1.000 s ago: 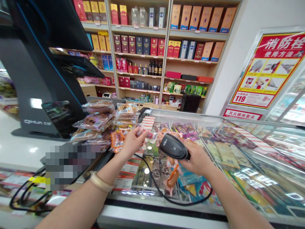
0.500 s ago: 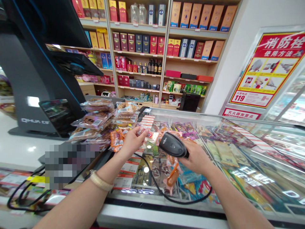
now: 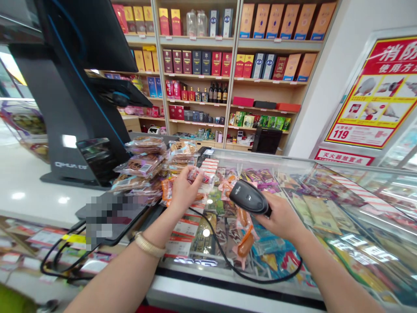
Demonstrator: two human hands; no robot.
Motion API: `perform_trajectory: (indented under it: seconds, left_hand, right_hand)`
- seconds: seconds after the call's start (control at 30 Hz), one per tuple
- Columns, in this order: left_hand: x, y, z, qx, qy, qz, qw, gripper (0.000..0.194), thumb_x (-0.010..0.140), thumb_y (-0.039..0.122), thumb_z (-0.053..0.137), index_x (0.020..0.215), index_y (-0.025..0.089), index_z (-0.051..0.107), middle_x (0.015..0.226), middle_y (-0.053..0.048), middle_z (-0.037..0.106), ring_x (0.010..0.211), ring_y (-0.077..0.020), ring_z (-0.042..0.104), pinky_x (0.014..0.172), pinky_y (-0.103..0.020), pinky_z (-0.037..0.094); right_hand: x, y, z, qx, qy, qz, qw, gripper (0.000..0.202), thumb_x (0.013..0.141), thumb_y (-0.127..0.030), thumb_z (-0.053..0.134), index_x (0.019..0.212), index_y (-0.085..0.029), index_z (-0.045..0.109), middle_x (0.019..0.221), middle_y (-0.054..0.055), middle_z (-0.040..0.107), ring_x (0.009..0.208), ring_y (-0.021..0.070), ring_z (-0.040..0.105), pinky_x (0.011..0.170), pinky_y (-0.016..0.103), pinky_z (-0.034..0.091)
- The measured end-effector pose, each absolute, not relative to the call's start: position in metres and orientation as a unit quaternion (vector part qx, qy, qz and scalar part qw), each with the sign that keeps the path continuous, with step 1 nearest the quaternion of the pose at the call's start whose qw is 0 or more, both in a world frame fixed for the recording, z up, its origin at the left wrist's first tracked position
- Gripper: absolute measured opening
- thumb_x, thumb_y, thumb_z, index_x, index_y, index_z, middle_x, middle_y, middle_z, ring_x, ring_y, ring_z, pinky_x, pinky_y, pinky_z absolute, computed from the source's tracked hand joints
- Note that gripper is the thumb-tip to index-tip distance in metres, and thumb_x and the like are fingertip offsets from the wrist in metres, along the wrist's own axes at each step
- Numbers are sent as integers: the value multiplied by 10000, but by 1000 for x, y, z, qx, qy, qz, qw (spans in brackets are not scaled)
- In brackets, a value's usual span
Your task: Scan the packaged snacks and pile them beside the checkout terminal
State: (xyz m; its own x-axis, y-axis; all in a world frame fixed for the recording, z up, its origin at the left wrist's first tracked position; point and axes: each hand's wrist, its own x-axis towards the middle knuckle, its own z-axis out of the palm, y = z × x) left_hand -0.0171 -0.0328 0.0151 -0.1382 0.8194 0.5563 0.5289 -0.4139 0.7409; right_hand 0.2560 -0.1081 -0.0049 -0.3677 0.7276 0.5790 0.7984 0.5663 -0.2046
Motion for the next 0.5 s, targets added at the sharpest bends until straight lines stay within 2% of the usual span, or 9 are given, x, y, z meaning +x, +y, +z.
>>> perform_trajectory:
  seconds: [0.13, 0.33, 0.5]
  left_hand:
    - [-34, -30, 27, 601, 634, 487, 4, 301, 850, 378, 436, 1014, 207, 621, 845, -51, 691, 830, -229, 640, 792, -329, 426]
    - [-44, -27, 27, 657, 697, 276, -84, 309, 832, 373, 460, 940, 186, 681, 837, -142, 708, 908, -341, 631, 842, -442, 375]
    - [-42, -27, 18, 653, 683, 287, -160, 335, 832, 378, 490, 1051, 196, 665, 1007, -172, 679, 1010, -353, 563, 853, -453, 356]
  right_hand:
    - [259, -107, -5, -444, -823, -65, 348, 229, 795, -262, 553, 1000, -182, 615, 943, 103, 704, 812, 223, 651, 731, 329, 501]
    - [260, -106, -5, -453, -817, -59, 350, 200, 785, -263, 552, 953, -185, 630, 928, 100, 717, 809, 234, 661, 722, 338, 510]
    - [260, -106, -5, -456, -814, -61, 355, 235, 789, -272, 557, 994, -184, 630, 948, 105, 715, 833, 238, 663, 735, 341, 510]
